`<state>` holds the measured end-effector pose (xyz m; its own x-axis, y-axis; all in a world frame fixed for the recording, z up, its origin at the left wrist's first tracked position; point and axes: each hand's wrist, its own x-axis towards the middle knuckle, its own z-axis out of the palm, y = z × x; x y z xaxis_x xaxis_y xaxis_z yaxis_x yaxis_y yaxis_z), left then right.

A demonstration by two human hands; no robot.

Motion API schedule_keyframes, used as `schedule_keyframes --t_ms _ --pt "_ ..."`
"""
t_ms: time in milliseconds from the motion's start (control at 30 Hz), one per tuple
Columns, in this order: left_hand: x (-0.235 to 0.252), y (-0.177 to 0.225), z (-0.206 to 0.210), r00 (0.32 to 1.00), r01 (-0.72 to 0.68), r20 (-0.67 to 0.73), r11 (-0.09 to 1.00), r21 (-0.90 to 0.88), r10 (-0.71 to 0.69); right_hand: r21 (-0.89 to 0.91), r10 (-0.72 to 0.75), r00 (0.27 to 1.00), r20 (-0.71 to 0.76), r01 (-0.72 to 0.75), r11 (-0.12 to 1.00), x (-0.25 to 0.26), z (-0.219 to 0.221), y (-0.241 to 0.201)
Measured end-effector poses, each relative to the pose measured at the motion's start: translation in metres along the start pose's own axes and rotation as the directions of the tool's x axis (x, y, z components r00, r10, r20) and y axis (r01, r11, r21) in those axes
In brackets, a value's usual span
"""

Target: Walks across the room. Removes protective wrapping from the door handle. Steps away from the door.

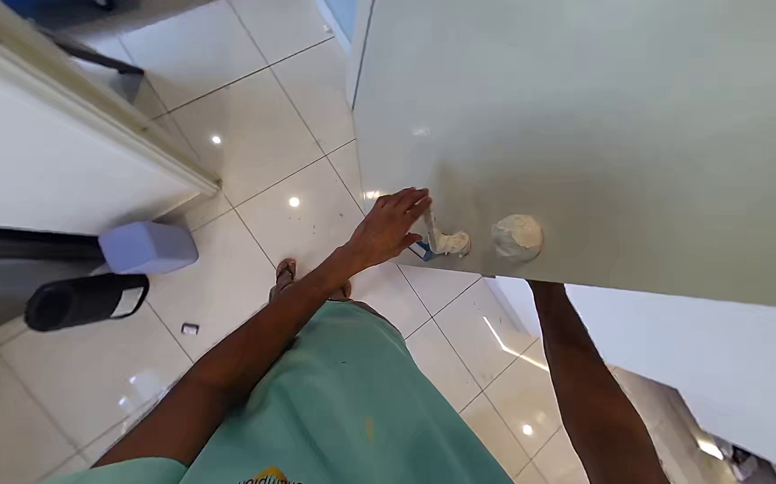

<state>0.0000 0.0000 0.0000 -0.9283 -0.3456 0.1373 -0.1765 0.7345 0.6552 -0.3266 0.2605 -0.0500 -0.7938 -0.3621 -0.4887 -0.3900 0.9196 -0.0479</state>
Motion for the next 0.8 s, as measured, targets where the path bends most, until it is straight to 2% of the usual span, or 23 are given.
schedule_keyframes --t_ms 33,67,100,167,200,233,300,367,400,433,467,500,533,567,667,800 --pt "0.015 0.0 0.001 0.995 -0.101 0.035 0.991 0.091 0.098 -0.068 -0.144 0.989 -0.031 0.142 0.988 -0.021 -0.011 -0.007" --pt "0.03 -0.002 0.004 0.98 -0.194 0.066 0.97 0.149 0.186 -0.088 -0.248 0.959 -0.139 0.238 0.967 -0.035 -0.015 -0.01" --pt "0.045 -0.006 0.008 0.961 -0.271 0.098 0.944 0.186 0.257 -0.069 -0.281 0.925 -0.257 0.273 0.96 -0.048 -0.013 -0.013" --pt "0.067 -0.015 0.014 0.921 -0.385 0.147 0.901 0.199 0.361 -0.08 -0.26 0.84 -0.477 0.253 0.964 -0.064 0.006 -0.016" --pt "0.075 -0.02 0.015 0.902 -0.428 0.161 0.883 0.192 0.402 -0.061 -0.227 0.796 -0.561 0.233 0.971 -0.07 0.021 -0.015" --pt "0.079 -0.024 0.014 0.885 -0.462 0.168 0.868 0.183 0.435 -0.004 -0.171 0.783 -0.597 0.211 0.978 -0.077 0.04 -0.011" --pt "0.084 -0.028 0.008 0.864 -0.498 0.185 0.851 0.168 0.469 0.143 -0.023 0.871 -0.491 0.107 0.984 -0.094 0.089 0.004" --pt "0.079 -0.029 -0.002 0.853 -0.516 0.186 0.84 0.166 0.488 0.284 0.07 0.976 -0.208 -0.009 0.959 -0.116 0.155 0.024" --pt "0.078 -0.033 -0.002 0.849 -0.524 0.182 0.834 0.174 0.496 0.346 0.093 0.995 -0.016 -0.082 0.935 -0.133 0.19 0.031" --pt "0.078 -0.036 -0.001 0.847 -0.527 0.182 0.831 0.177 0.499 0.375 0.098 0.978 0.184 -0.162 0.913 -0.152 0.221 0.034" --pt "0.079 -0.039 -0.001 0.848 -0.526 0.19 0.831 0.183 0.495 0.354 0.1 0.916 0.389 -0.248 0.902 -0.172 0.249 0.031" --pt "0.079 -0.04 -0.002 0.849 -0.522 0.203 0.832 0.187 0.487 0.304 0.095 0.826 0.556 -0.308 0.902 -0.189 0.276 0.026" --pt "0.078 -0.04 -0.004 0.852 -0.515 0.222 0.835 0.193 0.474 0.266 0.081 0.746 0.661 -0.333 0.904 -0.204 0.301 0.018" --pt "0.078 -0.039 -0.006 0.854 -0.509 0.239 0.838 0.197 0.463 0.27 0.06 0.713 0.699 -0.341 0.9 -0.216 0.323 0.008" --pt "0.077 -0.035 -0.012 0.857 -0.49 0.279 0.851 0.188 0.432 0.441 0.019 0.789 0.614 -0.363 0.82 -0.236 0.357 -0.027" --pt "0.08 -0.043 -0.008 0.859 -0.481 0.285 0.862 0.162 0.426 0.508 -0.004 0.869 0.495 -0.286 0.813 -0.222 0.346 -0.076"
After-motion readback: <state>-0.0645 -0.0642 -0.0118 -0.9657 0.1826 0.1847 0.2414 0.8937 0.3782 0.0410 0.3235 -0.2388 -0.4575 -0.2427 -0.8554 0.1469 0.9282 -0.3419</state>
